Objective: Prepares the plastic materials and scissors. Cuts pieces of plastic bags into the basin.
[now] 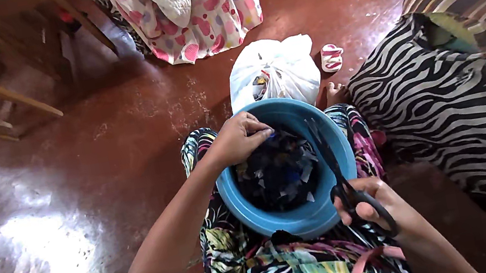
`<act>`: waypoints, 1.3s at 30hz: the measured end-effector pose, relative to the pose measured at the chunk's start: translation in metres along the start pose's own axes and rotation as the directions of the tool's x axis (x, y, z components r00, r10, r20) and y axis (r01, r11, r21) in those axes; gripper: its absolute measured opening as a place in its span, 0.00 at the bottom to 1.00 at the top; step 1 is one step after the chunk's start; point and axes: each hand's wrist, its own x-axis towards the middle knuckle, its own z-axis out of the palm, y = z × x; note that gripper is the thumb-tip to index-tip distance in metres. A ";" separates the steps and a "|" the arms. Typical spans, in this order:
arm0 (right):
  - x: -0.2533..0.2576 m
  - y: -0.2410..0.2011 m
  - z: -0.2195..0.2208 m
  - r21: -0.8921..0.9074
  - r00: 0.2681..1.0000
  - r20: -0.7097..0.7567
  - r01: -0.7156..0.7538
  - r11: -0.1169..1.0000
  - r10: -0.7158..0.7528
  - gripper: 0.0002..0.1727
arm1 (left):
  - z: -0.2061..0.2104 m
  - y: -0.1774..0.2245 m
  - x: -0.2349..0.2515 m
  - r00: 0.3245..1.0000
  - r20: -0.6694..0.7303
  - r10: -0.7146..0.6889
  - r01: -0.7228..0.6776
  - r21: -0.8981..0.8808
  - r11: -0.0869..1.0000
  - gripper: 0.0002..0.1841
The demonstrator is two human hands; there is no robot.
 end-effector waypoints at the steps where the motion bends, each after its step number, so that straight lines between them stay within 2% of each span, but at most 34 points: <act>1: 0.000 0.000 0.002 0.004 1.000 0.017 -0.025 1.000 0.025 0.23 | 0.001 0.000 -0.001 1.000 -0.030 -0.008 0.007 -0.051 0.999 0.09; 4: 0.001 0.002 0.006 -0.037 0.994 0.049 -0.091 0.995 0.093 0.25 | 0.002 0.003 -0.004 0.995 -0.030 -0.090 0.079 -0.267 0.960 0.09; 6: 0.001 0.002 0.009 -0.088 0.992 0.031 -0.120 0.989 0.123 0.26 | 0.005 0.003 -0.006 0.996 -0.002 -0.087 0.082 -0.320 0.944 0.14; 9: 0.001 0.000 0.012 -0.135 0.996 0.005 -0.091 0.987 0.092 0.28 | 0.007 0.001 -0.008 0.984 0.177 -0.014 0.030 -0.089 0.996 0.19; 12: 0.004 -0.001 0.008 -0.199 1.000 0.014 0.010 0.980 -0.008 0.35 | 0.007 0.004 -0.003 0.931 0.364 -0.044 -0.002 0.124 0.992 0.20; 15: 0.010 0.000 0.004 -0.181 1.000 0.002 0.025 0.983 -0.025 0.37 | 0.008 0.009 0.007 0.922 0.379 -0.079 0.019 0.161 0.987 0.22; 17: 0.015 -0.001 0.003 -0.151 1.000 -0.029 -0.004 0.988 0.000 0.33 | 0.006 0.007 0.017 0.914 0.406 -0.027 -0.050 0.177 0.983 0.26; 19: 0.020 -0.002 0.001 -0.141 0.998 -0.062 -0.024 0.990 0.015 0.27 | 0.004 0.007 0.026 0.866 0.499 0.032 -0.156 0.209 0.966 0.31; 21: 0.026 -0.003 -0.004 -0.150 0.999 -0.044 0.003 0.989 -0.010 0.24 | 0.000 0.012 0.034 0.824 0.564 0.059 -0.213 0.211 0.954 0.26; 24: 0.040 -0.003 -0.018 -0.158 0.990 0.017 0.138 0.978 -0.137 0.21 | -0.016 0.024 0.055 0.848 0.530 0.034 -0.149 0.177 0.973 0.13; 28: 0.059 0.000 -0.030 -0.065 0.975 0.016 0.221 0.973 -0.221 0.22 | -0.037 0.008 0.107 0.960 0.280 -0.001 -0.054 0.191 0.980 0.14; 31: 0.069 0.003 -0.033 -0.022 0.980 0.011 0.199 0.980 -0.199 0.23 | -0.047 -0.020 0.156 0.988 0.153 -0.001 -0.029 0.195 0.980 0.13; 33: 0.071 0.003 -0.032 -0.029 0.987 0.012 0.160 0.987 -0.160 0.23 | -0.047 -0.040 0.184 0.983 0.171 -0.061 0.014 0.262 0.965 0.13; 36: 0.072 0.003 -0.032 -0.056 0.991 0.034 0.133 0.990 -0.131 0.23 | -0.037 -0.057 0.213 0.935 0.290 -0.203 0.064 0.427 0.902 0.15; 39: 0.073 0.004 -0.032 -0.065 0.992 0.028 0.124 0.990 -0.122 0.24 | -0.021 -0.068 0.231 0.902 0.348 -0.257 0.030 0.542 0.840 0.16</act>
